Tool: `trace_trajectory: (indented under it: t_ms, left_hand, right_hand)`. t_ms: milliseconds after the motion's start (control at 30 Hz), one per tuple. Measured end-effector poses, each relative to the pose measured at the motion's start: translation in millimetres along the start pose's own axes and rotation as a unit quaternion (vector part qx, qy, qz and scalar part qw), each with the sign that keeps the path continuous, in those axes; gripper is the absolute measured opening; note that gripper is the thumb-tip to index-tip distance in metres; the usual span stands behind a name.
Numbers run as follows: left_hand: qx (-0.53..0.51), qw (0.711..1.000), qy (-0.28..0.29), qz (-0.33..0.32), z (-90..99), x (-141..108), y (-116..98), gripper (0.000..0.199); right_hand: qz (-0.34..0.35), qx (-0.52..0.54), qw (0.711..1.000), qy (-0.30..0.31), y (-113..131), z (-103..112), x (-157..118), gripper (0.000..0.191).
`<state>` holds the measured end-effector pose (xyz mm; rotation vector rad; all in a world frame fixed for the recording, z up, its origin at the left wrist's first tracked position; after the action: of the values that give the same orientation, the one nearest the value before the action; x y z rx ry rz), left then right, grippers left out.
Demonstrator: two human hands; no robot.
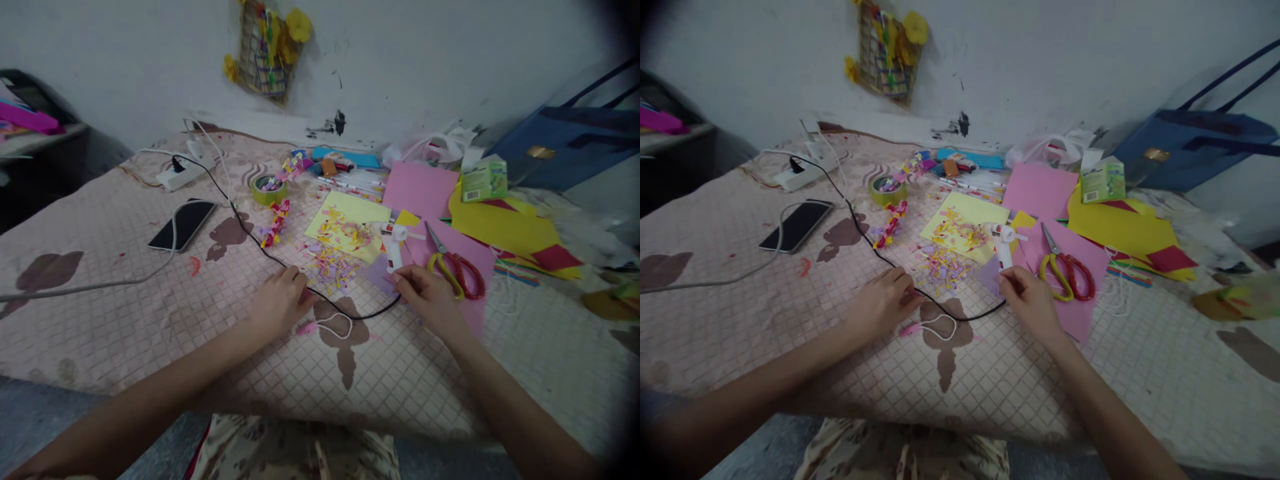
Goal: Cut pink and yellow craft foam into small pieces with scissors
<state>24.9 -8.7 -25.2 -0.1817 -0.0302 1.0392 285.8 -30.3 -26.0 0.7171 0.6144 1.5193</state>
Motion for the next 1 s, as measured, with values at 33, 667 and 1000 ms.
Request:
trace_trajectory:
  t_ms: [33,667,1000]
  left_hand:
    - [-0.004,1.0,0.0,0.005,0.4,0.3,0.2,0.022]
    - [-0.561,0.827,0.038,-0.01,9.5,3.4,23.3,0.019]
    - [-0.716,0.695,0.062,0.026,8.6,29.0,17.5,0.026]
  right_hand:
    - [-0.002,0.0,1.0,0.001,0.0,-0.2,-0.1,0.021]
    - [0.024,-0.156,0.986,-0.061,-27.6,11.5,60.6,0.033]
    - [0.018,-0.124,0.985,-0.122,-22.4,-5.3,66.7,0.033]
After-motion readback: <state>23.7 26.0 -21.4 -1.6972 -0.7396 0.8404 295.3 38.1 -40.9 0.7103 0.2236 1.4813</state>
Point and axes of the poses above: each hand's wrist, its own x-axis towards the middle knuckle, its own z-axis out of the back of the hand, y = z × x, the point moved 3 cm from there along x, towards the middle knuckle, and after that the axes turned 8 degrees about y, right-handed, at the moved point
